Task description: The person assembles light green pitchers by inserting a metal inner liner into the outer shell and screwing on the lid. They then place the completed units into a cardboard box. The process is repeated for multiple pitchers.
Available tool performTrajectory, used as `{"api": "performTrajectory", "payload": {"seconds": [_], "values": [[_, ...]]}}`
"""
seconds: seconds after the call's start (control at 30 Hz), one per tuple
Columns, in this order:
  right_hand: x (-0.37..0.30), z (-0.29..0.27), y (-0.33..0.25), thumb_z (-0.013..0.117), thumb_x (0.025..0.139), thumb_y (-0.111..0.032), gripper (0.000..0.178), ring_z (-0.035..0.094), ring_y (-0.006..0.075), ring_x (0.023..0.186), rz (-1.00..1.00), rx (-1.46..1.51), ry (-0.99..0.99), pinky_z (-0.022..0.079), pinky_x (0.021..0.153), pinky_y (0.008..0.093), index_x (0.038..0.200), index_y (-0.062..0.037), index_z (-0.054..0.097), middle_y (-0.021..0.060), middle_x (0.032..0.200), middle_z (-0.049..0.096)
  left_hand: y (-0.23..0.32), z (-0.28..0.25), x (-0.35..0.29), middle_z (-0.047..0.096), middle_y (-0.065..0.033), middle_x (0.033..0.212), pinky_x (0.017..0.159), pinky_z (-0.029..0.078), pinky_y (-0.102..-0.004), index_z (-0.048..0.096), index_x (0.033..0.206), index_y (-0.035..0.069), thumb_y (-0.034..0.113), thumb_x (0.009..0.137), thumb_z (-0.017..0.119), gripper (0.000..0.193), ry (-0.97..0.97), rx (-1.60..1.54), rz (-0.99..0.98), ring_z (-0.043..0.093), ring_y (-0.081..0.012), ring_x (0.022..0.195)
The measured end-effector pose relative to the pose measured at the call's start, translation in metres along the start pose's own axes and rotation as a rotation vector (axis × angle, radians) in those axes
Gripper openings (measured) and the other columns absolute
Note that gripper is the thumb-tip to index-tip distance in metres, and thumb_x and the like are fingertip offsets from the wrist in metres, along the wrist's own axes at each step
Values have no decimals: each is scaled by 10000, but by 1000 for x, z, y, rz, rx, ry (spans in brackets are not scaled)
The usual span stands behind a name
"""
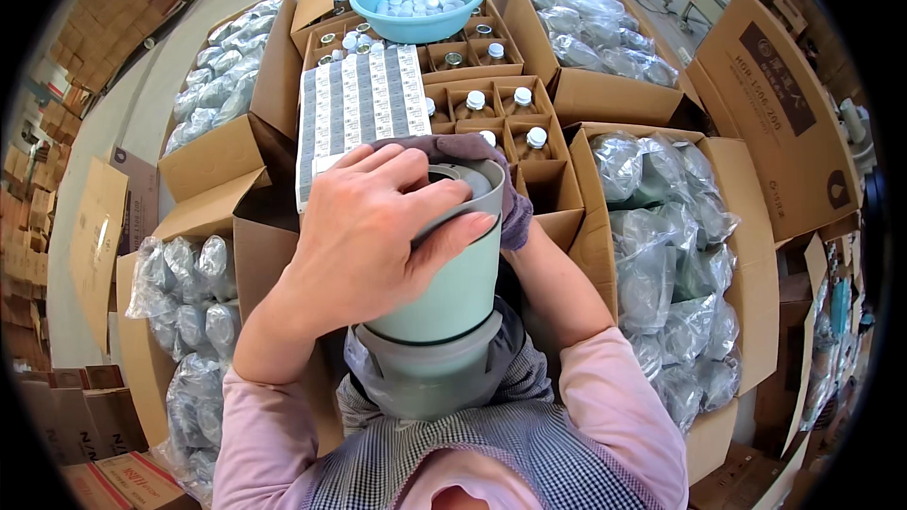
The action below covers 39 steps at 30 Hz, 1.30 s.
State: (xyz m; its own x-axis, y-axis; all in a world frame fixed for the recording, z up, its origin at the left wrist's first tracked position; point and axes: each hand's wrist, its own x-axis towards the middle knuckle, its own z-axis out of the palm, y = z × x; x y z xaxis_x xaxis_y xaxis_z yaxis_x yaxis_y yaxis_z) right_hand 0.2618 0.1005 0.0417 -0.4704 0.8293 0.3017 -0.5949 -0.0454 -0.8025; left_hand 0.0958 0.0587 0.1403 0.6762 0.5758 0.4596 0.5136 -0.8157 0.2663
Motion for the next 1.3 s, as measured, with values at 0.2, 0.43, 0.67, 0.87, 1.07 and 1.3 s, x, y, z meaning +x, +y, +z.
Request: {"api": "performTrajectory", "payload": {"seconds": [0.2, 0.43, 0.67, 0.87, 1.07, 1.3], "values": [[-28, 26, -47, 269, 1038, -331, 551, 623, 250, 1126, 60, -930, 195, 449, 1011, 361, 1242, 61, 597, 172, 1219, 653, -99, 17, -41, 611, -74, 814, 811, 418, -338, 763, 1024, 44, 416, 885, 640, 416, -19, -822, 42, 577, -217, 824], [-19, 11, -63, 424, 1008, -357, 466, 635, 287, 990, -32, -1053, 246, 487, 853, 387, 1250, 14, 568, 150, 1060, 678, -109, 45, -43, 620, -209, 1120, 1020, 388, -416, 662, 1191, -61, 620, 894, 541, 752, 136, -1129, -34, 549, -306, 1135], [-21, 60, -58, 411, 984, -362, 540, 513, 383, 1284, -410, -1118, -58, 323, 1123, 423, 1341, 23, 537, 224, 1298, 595, -129, 87, -65, 429, -237, 1465, 1138, 317, -457, 582, 1290, -43, 666, 947, 306, 834, 204, -1570, -179, 430, -335, 1349], [-10, 18, -33, 469, 940, -158, 423, 563, 337, 1215, -67, -889, 199, 422, 1054, 384, 1337, -27, 539, 181, 1290, 595, -87, 41, -42, 468, -176, 1435, 1127, 308, -425, 613, 1275, -29, 569, 998, 283, 737, 339, -642, 92, 424, -295, 1346], [-6, 43, -49, 476, 982, -189, 395, 540, 250, 1248, -376, -1226, 452, 352, 1098, 363, 1334, -24, 551, 123, 1369, 570, -85, 57, -49, 393, -166, 1490, 1147, 293, -389, 529, 1372, -14, 587, 1015, 209, 769, 475, -1074, -240, 441, -287, 1330], [-3, 39, -56, 450, 955, -254, 452, 548, 311, 1207, -188, -948, 192, 403, 1059, 393, 1307, 7, 561, 205, 1275, 591, -86, 50, -44, 440, -139, 1461, 1142, 302, -396, 562, 1359, 36, 670, 984, 140, 849, 431, -938, -265, 448, -267, 1327]]}}
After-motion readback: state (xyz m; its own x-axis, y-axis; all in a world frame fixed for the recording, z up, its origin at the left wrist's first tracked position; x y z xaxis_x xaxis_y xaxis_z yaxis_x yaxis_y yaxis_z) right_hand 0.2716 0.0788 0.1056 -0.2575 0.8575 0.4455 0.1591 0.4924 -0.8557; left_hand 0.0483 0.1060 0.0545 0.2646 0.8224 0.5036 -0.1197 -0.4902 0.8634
